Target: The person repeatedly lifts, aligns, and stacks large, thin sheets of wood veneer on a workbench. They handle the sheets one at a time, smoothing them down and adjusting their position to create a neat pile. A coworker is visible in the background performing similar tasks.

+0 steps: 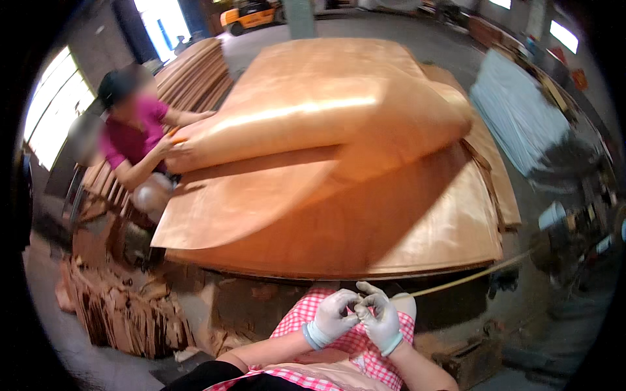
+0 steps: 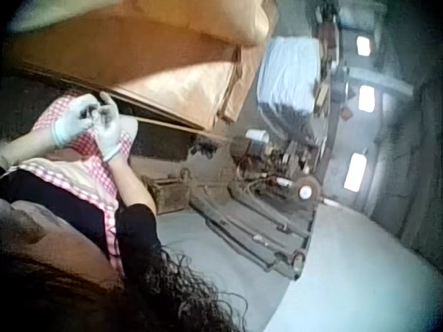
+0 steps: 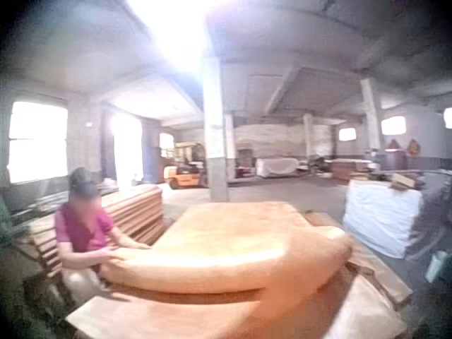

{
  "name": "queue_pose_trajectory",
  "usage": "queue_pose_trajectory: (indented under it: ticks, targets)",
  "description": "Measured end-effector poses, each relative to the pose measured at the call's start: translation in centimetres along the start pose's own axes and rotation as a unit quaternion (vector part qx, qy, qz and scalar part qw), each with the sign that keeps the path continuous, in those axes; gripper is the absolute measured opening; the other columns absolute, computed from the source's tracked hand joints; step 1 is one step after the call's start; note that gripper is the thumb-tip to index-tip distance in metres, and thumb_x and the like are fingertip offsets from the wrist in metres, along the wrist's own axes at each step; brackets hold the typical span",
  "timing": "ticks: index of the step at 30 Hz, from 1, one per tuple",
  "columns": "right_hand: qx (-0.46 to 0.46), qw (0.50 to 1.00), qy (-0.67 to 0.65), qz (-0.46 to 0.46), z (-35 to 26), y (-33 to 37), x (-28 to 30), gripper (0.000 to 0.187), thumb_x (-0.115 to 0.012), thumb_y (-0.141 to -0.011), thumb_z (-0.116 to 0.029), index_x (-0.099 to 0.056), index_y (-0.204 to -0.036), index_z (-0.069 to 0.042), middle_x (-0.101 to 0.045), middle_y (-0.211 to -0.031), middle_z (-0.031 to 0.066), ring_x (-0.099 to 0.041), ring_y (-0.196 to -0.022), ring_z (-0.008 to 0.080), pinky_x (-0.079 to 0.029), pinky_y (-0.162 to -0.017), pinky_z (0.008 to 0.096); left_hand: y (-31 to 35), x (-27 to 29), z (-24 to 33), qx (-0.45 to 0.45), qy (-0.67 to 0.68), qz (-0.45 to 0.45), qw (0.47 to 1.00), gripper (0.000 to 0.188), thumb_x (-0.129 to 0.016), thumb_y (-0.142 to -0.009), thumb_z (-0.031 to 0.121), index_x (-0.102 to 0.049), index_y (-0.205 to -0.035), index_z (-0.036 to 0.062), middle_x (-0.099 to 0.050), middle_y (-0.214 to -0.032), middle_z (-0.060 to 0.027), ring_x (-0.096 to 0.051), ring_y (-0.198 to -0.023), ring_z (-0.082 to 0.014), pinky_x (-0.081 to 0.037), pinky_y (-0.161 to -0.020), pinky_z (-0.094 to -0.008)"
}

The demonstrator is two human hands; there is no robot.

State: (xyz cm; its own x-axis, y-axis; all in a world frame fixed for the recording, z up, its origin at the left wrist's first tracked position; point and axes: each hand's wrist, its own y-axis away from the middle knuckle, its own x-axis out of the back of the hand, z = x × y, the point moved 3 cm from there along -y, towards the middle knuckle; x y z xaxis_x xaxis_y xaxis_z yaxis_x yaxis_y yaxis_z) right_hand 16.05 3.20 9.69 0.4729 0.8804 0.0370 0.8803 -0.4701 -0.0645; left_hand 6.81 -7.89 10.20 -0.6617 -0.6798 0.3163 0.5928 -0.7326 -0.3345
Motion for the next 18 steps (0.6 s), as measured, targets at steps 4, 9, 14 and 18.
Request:
queue_pose_trajectory:
  ticks: [4,9,14,18]
  targets:
    - [-0.057,0.993,-0.083,-0.059,-0.9,0.5,-5.3,0.021,-0.071,-0.087,-0.018,-0.06,-0.092,-0.002,-0.05,-0.133,0.0227,-0.052,-0.118,0.0247,-0.042,-0.099,0.037,3.1,2.5,-1.6,0.079,0.079,0.068,0.991,0.02,-0.07,-0.078,0.009,-0.065,-0.095,0.0016,-0.063,-0.089,-0.0116,-0.061,-0.076,-0.0215,-0.049,-0.067,-0.031]
    - [-0.052,0.992,-0.109,-0.039,-2.6,-0.6,-10.1,0.047,-0.068,-0.089,-0.02,-0.048,-0.127,0.001,-0.053,-0.13,0.0171,-0.054,-0.115,0.0223,-0.044,-0.099,0.033,5.3,5.4,-4.8,0.141,0.28,0.119,0.942,0.004,-0.067,-0.083,0.002,-0.066,-0.086,0.0007,-0.065,-0.083,-0.0058,-0.06,-0.077,-0.0118,-0.049,-0.071,-0.0267]
    - [-0.101,0.943,0.291,-0.122,1.3,-5.5,-3.1,0.018,-0.064,-0.09,-0.013,-0.065,-0.102,0.001,-0.067,-0.093,0.0099,-0.064,-0.087,0.0168,-0.051,-0.08,0.0299,6.9,17.0,-11.7,0.212,0.203,0.41,0.863,0.01,-0.064,-0.079,-0.007,-0.065,-0.078,0.0028,-0.065,-0.075,-0.0025,-0.058,-0.069,-0.0094,-0.049,-0.064,-0.0255]
    - [-0.118,0.919,0.362,-0.1,1.9,-7.4,3.2,0.014,-0.065,-0.088,-0.011,-0.065,-0.096,0.001,-0.067,-0.089,0.0112,-0.064,-0.082,0.0173,-0.052,-0.077,0.031,11.7,33.1,-19.6,0.245,0.003,0.561,0.79,0.007,-0.068,-0.073,-0.003,-0.066,-0.074,0.004,-0.064,-0.071,-0.0013,-0.058,-0.067,-0.0109,-0.049,-0.063,-0.0282]
